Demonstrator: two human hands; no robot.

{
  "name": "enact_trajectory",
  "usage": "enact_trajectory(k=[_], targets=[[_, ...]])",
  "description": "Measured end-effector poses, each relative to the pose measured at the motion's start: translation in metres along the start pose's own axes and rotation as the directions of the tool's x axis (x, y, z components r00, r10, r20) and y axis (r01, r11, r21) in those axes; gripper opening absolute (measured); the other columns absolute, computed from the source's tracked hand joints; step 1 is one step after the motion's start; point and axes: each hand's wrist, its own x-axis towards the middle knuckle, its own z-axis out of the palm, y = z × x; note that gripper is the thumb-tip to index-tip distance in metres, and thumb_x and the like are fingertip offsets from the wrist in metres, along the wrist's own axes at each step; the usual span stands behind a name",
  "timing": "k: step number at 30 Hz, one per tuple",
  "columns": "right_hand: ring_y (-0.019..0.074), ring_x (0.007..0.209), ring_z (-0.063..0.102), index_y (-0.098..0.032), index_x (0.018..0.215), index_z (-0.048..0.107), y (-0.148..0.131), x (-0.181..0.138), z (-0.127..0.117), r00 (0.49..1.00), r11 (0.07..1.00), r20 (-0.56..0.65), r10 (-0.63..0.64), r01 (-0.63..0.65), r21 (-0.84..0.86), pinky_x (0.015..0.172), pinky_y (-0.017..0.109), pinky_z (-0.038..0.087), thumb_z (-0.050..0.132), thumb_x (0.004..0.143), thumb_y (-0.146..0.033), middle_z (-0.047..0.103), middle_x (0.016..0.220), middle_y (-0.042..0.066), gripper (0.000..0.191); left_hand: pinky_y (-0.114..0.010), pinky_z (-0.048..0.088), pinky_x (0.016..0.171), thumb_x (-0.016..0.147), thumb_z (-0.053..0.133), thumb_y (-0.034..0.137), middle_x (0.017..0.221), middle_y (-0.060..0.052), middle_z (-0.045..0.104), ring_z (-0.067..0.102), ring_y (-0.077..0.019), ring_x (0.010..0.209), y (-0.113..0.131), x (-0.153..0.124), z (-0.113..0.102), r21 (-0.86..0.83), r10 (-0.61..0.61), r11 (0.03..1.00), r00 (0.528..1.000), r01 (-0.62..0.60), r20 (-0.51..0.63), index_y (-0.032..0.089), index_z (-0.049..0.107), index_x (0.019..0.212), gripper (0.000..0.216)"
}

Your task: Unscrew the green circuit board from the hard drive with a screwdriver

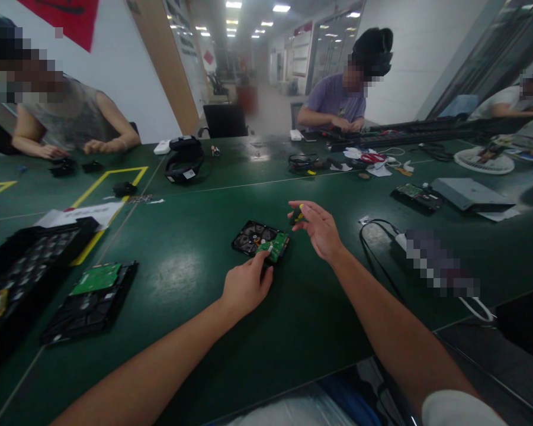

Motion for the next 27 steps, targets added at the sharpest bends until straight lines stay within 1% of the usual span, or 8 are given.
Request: enact_trajectory(k=[3, 6, 9, 12, 15, 20, 24, 27], targets=[[0.0173, 0.096, 0.067, -0.027, 0.104, 0.078, -0.0016, -0.0015, 0.0030, 1.000, 1.000, -0.003, 0.018, -0.018, 0.013, 0.063, 0.024, 0.058, 0.077, 0.090, -0.044, 0.070, 0.110, 0.004, 0.022, -0.032, 0.047, 0.067, 0.105, 0.045, 0.041, 0.108, -0.004, 0.076, 0.074, -0.0230, 0.082, -0.0005, -0.0001, 0.0004, -0.001, 0.004, 1.000, 1.000, -0.005, -0.013, 0.026, 0.049, 0.143, 0.041], [0.0186, 0.100, 0.070, -0.026, 0.102, 0.075, -0.0033, -0.0027, 0.0060, 0.999, 0.998, -0.009, 0.048, -0.048, 0.045, 0.069, 0.027, 0.062, 0.081, 0.086, -0.045, 0.070, 0.112, 0.003, 0.025, -0.032, 0.047, 0.067, 0.105, 0.045, 0.041, 0.108, -0.004, 0.077, 0.074, -0.0230, 0.082, -0.0003, -0.0004, 0.0000, -0.007, 0.007, 1.000, 1.000, -0.007, -0.012, 0.026, 0.049, 0.143, 0.041], [0.0190, 0.100, 0.072, -0.025, 0.100, 0.070, -0.0032, -0.0023, 0.0056, 0.998, 0.994, -0.001, 0.064, -0.064, 0.091, 0.075, 0.030, 0.063, 0.078, 0.088, -0.051, 0.071, 0.114, 0.003, 0.030, -0.031, 0.048, 0.069, 0.105, 0.045, 0.041, 0.108, -0.005, 0.077, 0.074, -0.0229, 0.084, 0.0006, -0.0006, -0.0010, -0.008, -0.007, 1.000, 1.000, 0.007, 0.002, 0.026, 0.049, 0.144, 0.041], [0.0191, 0.097, 0.073, -0.025, 0.100, 0.068, -0.0020, -0.0010, 0.0026, 0.998, 0.990, 0.011, 0.059, -0.060, 0.127, 0.076, 0.032, 0.063, 0.071, 0.092, -0.056, 0.072, 0.110, 0.003, 0.032, -0.031, 0.049, 0.070, 0.105, 0.046, 0.041, 0.108, -0.005, 0.076, 0.074, -0.0229, 0.085, 0.0010, -0.0006, -0.0013, -0.009, -0.013, 1.000, 1.000, 0.013, 0.011, 0.026, 0.049, 0.145, 0.042], [0.0188, 0.096, 0.073, -0.026, 0.102, 0.071, -0.0004, 0.0003, -0.0004, 0.999, 0.997, -0.008, 0.040, -0.039, 0.071, 0.069, 0.028, 0.062, 0.073, 0.092, -0.052, 0.071, 0.109, 0.002, 0.028, -0.032, 0.049, 0.070, 0.105, 0.046, 0.041, 0.109, -0.005, 0.076, 0.074, -0.0231, 0.084, 0.0004, -0.0003, -0.0006, -0.009, -0.005, 1.000, 1.000, 0.005, 0.012, 0.026, 0.049, 0.145, 0.042], [0.0164, 0.096, 0.069, -0.030, 0.112, 0.077, 0.0013, 0.0012, -0.0028, 1.000, 1.000, 0.003, 0.009, -0.008, -0.026, 0.062, 0.024, 0.058, 0.071, 0.095, -0.049, 0.071, 0.117, 0.003, 0.027, -0.031, 0.048, 0.069, 0.105, 0.046, 0.041, 0.108, -0.005, 0.076, 0.074, -0.0221, 0.083, -0.0013, 0.0001, 0.0012, -0.003, -0.009, 1.000, 1.000, 0.009, 0.014, 0.027, 0.047, 0.146, 0.043], [0.0173, 0.094, 0.067, -0.028, 0.106, 0.078, -0.0012, -0.0001, -0.0007, 0.999, 0.999, 0.021, 0.038, -0.037, -0.006, 0.065, 0.026, 0.061, 0.074, 0.092, -0.051, 0.072, 0.106, 0.004, 0.028, -0.031, 0.047, 0.068, 0.105, 0.045, 0.041, 0.107, -0.004, 0.076, 0.074, -0.0223, 0.083, -0.0014, -0.0004, 0.0015, -0.004, -0.001, 1.000, 1.000, 0.001, -0.004, 0.027, 0.048, 0.145, 0.042], [0.0191, 0.099, 0.070, -0.026, 0.103, 0.075, -0.0033, -0.0012, 0.0020, 0.999, 0.998, 0.023, 0.042, -0.043, 0.051, 0.073, 0.031, 0.064, 0.075, 0.090, -0.053, 0.071, 0.112, 0.004, 0.030, -0.031, 0.047, 0.069, 0.105, 0.045, 0.041, 0.108, -0.005, 0.077, 0.074, -0.0220, 0.084, -0.0007, -0.0007, 0.0005, -0.008, -0.003, 1.000, 1.000, 0.003, 0.003, 0.026, 0.048, 0.145, 0.042]])
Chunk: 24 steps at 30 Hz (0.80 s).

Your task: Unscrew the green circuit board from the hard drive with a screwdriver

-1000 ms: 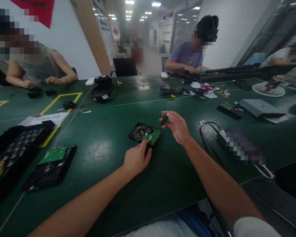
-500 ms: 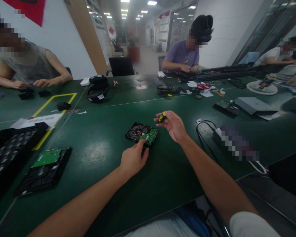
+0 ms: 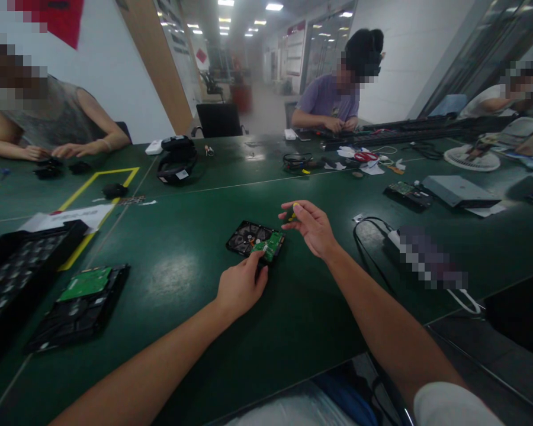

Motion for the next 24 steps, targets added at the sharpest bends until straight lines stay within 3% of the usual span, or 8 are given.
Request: enact_trajectory(k=[3, 12, 19, 24], targets=[[0.0194, 0.098, 0.072, -0.025, 0.103, 0.073, 0.0008, 0.0003, 0.0005, 1.000, 0.999, -0.004, -0.009, 0.010, 0.048, 0.076, 0.033, 0.064, 0.070, 0.093, -0.055, 0.071, 0.114, 0.004, 0.032, -0.030, 0.047, 0.069, 0.106, 0.045, 0.041, 0.108, -0.005, 0.077, 0.074, -0.0222, 0.084, 0.0007, 0.0002, -0.0014, -0.005, 0.000, 1.000, 1.000, 0.000, 0.002, 0.026, 0.048, 0.144, 0.042], [0.0161, 0.093, 0.069, -0.029, 0.109, 0.074, 0.0034, 0.0037, -0.0058, 0.997, 0.998, -0.065, -0.037, 0.034, -0.046, 0.060, 0.023, 0.057, 0.073, 0.093, -0.049, 0.069, 0.109, 0.002, 0.027, -0.030, 0.047, 0.069, 0.105, 0.046, 0.041, 0.108, -0.005, 0.076, 0.074, -0.0223, 0.084, -0.0004, 0.0010, 0.0004, 0.003, -0.005, 1.000, 1.000, 0.005, 0.008, 0.027, 0.048, 0.144, 0.042], [0.0201, 0.100, 0.071, -0.025, 0.102, 0.075, 0.0014, 0.0010, -0.0009, 1.000, 0.999, -0.022, -0.009, 0.010, 0.043, 0.078, 0.034, 0.063, 0.069, 0.094, -0.056, 0.072, 0.113, 0.005, 0.034, -0.031, 0.048, 0.069, 0.105, 0.046, 0.040, 0.107, -0.005, 0.076, 0.074, -0.0230, 0.084, 0.0015, 0.0007, -0.0010, 0.001, -0.005, 1.000, 1.000, 0.005, 0.009, 0.026, 0.049, 0.144, 0.041], [0.0192, 0.096, 0.071, -0.025, 0.100, 0.073, 0.0039, 0.0018, -0.0018, 0.999, 1.000, -0.044, -0.005, 0.005, -0.006, 0.071, 0.030, 0.062, 0.073, 0.091, -0.055, 0.072, 0.108, 0.004, 0.031, -0.031, 0.049, 0.071, 0.105, 0.046, 0.041, 0.108, -0.006, 0.076, 0.074, -0.0233, 0.087, 0.0029, 0.0007, -0.0031, 0.009, -0.032, 0.999, 0.999, 0.032, 0.039, 0.027, 0.048, 0.145, 0.043]])
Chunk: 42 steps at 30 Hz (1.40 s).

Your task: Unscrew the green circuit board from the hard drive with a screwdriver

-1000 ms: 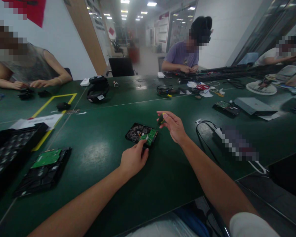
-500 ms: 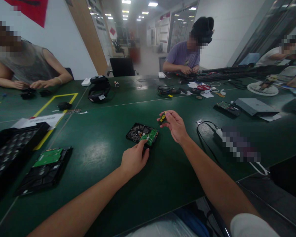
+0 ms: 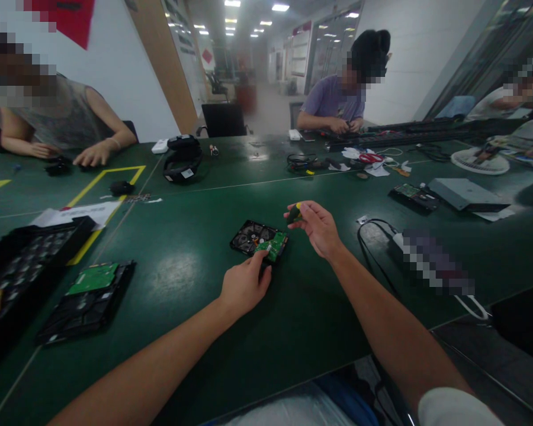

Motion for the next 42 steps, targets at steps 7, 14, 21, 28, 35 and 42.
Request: enact_trajectory(k=[7, 14, 21, 28, 35, 42], targets=[[0.0184, 0.099, 0.068, -0.029, 0.107, 0.075, -0.0023, 0.0010, -0.0022, 0.999, 0.999, 0.016, -0.027, 0.028, -0.038, 0.068, 0.028, 0.061, 0.071, 0.093, -0.052, 0.071, 0.113, 0.004, 0.027, -0.032, 0.049, 0.070, 0.105, 0.045, 0.041, 0.108, -0.006, 0.076, 0.074, -0.0236, 0.085, -0.0019, 0.0001, 0.0021, -0.008, 0.025, 1.000, 0.999, -0.025, -0.032, 0.026, 0.049, 0.144, 0.042], [0.0190, 0.099, 0.072, -0.025, 0.100, 0.070, -0.0021, -0.0015, 0.0024, 0.999, 0.996, 0.034, -0.018, 0.015, 0.084, 0.081, 0.033, 0.063, 0.068, 0.096, -0.051, 0.071, 0.108, 0.003, 0.027, -0.032, 0.047, 0.068, 0.105, 0.045, 0.041, 0.107, -0.004, 0.076, 0.074, -0.0233, 0.082, -0.0024, -0.0004, 0.0024, -0.010, 0.042, 0.999, 0.998, -0.043, -0.044, 0.027, 0.048, 0.143, 0.041], [0.0178, 0.094, 0.070, -0.028, 0.104, 0.074, -0.0006, 0.0008, -0.0022, 0.999, 0.999, -0.006, -0.047, 0.047, -0.019, 0.062, 0.025, 0.058, 0.072, 0.094, -0.047, 0.070, 0.110, 0.003, 0.022, -0.034, 0.049, 0.068, 0.105, 0.044, 0.041, 0.110, -0.005, 0.076, 0.074, -0.0244, 0.084, -0.0025, -0.0004, 0.0020, -0.011, 0.048, 0.999, 0.998, -0.048, -0.051, 0.026, 0.048, 0.142, 0.041], [0.0175, 0.094, 0.070, -0.027, 0.103, 0.078, -0.0023, 0.0011, -0.0021, 0.999, 0.998, -0.014, -0.052, 0.051, -0.043, 0.063, 0.024, 0.058, 0.074, 0.093, -0.046, 0.072, 0.112, 0.004, 0.022, -0.033, 0.048, 0.068, 0.105, 0.044, 0.041, 0.110, -0.005, 0.076, 0.074, -0.0237, 0.084, -0.0007, -0.0007, 0.0008, -0.004, 0.049, 0.999, 0.997, -0.049, -0.065, 0.026, 0.047, 0.142, 0.040], [0.0204, 0.097, 0.073, -0.026, 0.106, 0.075, -0.0011, 0.0028, -0.0042, 1.000, 1.000, 0.012, -0.014, 0.014, 0.007, 0.068, 0.029, 0.060, 0.063, 0.097, -0.056, 0.074, 0.111, 0.006, 0.033, -0.033, 0.049, 0.066, 0.105, 0.044, 0.041, 0.109, -0.005, 0.076, 0.074, -0.0241, 0.082, -0.0019, -0.0008, 0.0021, 0.001, 0.065, 0.998, 0.995, -0.065, -0.077, 0.025, 0.048, 0.141, 0.039], [0.0181, 0.094, 0.072, -0.029, 0.108, 0.074, -0.0021, 0.0024, -0.0036, 0.999, 0.999, -0.010, -0.038, 0.038, 0.018, 0.061, 0.024, 0.056, 0.071, 0.095, -0.046, 0.072, 0.111, 0.003, 0.022, -0.033, 0.050, 0.069, 0.105, 0.044, 0.040, 0.110, -0.005, 0.076, 0.074, -0.0234, 0.083, -0.0025, -0.0004, 0.0024, -0.009, 0.067, 0.998, 0.995, -0.068, -0.073, 0.025, 0.048, 0.142, 0.039]])
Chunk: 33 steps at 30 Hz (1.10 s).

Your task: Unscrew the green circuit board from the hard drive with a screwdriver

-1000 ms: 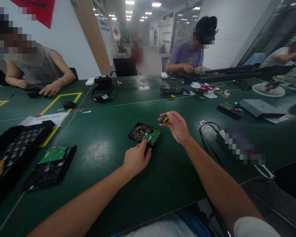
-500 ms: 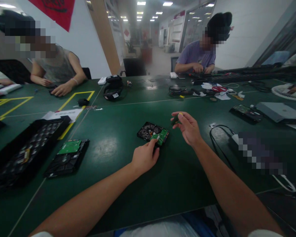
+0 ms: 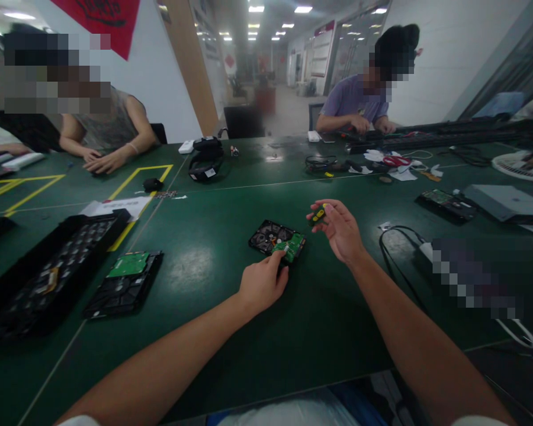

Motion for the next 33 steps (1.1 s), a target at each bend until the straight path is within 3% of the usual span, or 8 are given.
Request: enact_trajectory(k=[4, 10, 16, 20, 29, 33], targets=[[0.0180, 0.097, 0.072, -0.029, 0.108, 0.077, -0.0037, -0.0017, 0.0040, 1.000, 0.999, -0.012, -0.009, 0.008, -0.046, 0.060, 0.022, 0.056, 0.075, 0.093, -0.043, 0.072, 0.111, 0.003, 0.021, -0.033, 0.050, 0.068, 0.105, 0.044, 0.041, 0.108, -0.006, 0.076, 0.074, -0.0235, 0.083, -0.0003, -0.0001, -0.0006, -0.001, 0.002, 1.000, 1.000, -0.002, 0.004, 0.025, 0.048, 0.142, 0.040], [0.0205, 0.101, 0.074, -0.026, 0.101, 0.074, -0.0020, -0.0018, 0.0037, 1.000, 1.000, 0.015, -0.007, 0.006, 0.017, 0.071, 0.029, 0.062, 0.068, 0.096, -0.047, 0.073, 0.114, 0.004, 0.023, -0.034, 0.052, 0.070, 0.105, 0.043, 0.041, 0.111, -0.006, 0.075, 0.074, -0.0243, 0.086, 0.0010, 0.0000, -0.0027, 0.000, -0.008, 1.000, 1.000, 0.008, 0.015, 0.025, 0.048, 0.142, 0.041], [0.0183, 0.094, 0.073, -0.027, 0.099, 0.071, 0.0005, -0.0010, 0.0013, 1.000, 1.000, -0.004, -0.003, 0.003, 0.011, 0.066, 0.026, 0.059, 0.073, 0.094, -0.045, 0.072, 0.113, 0.003, 0.019, -0.034, 0.052, 0.070, 0.105, 0.043, 0.040, 0.111, -0.006, 0.076, 0.075, -0.0244, 0.085, 0.0015, -0.0005, -0.0029, 0.003, -0.011, 1.000, 1.000, 0.011, 0.016, 0.025, 0.047, 0.142, 0.040], [0.0167, 0.094, 0.070, -0.030, 0.108, 0.075, -0.0007, -0.0015, 0.0019, 1.000, 0.999, -0.003, -0.015, 0.015, -0.041, 0.062, 0.024, 0.057, 0.073, 0.093, -0.045, 0.071, 0.112, 0.003, 0.022, -0.033, 0.051, 0.069, 0.105, 0.043, 0.040, 0.111, -0.005, 0.076, 0.075, -0.0238, 0.086, 0.0017, -0.0008, -0.0022, 0.001, -0.011, 1.000, 1.000, 0.011, 0.013, 0.026, 0.047, 0.142, 0.040], [0.0205, 0.100, 0.072, -0.026, 0.105, 0.076, 0.0012, -0.0012, 0.0009, 0.998, 1.000, 0.067, -0.002, 0.000, 0.030, 0.074, 0.032, 0.062, 0.063, 0.100, -0.048, 0.072, 0.115, 0.006, 0.026, -0.032, 0.050, 0.067, 0.105, 0.044, 0.040, 0.108, -0.005, 0.076, 0.074, -0.0231, 0.082, 0.0014, 0.0000, -0.0037, -0.008, -0.006, 1.000, 1.000, 0.006, 0.010, 0.025, 0.048, 0.141, 0.039], [0.0195, 0.098, 0.071, -0.027, 0.102, 0.074, 0.0012, -0.0010, 0.0002, 0.999, 1.000, 0.040, 0.003, -0.002, -0.020, 0.067, 0.028, 0.060, 0.067, 0.096, -0.049, 0.071, 0.115, 0.004, 0.024, -0.032, 0.051, 0.069, 0.105, 0.044, 0.040, 0.110, -0.006, 0.076, 0.074, -0.0229, 0.084, 0.0025, -0.0004, -0.0051, -0.017, -0.012, 1.000, 1.000, 0.012, 0.023, 0.025, 0.048, 0.142, 0.040]])
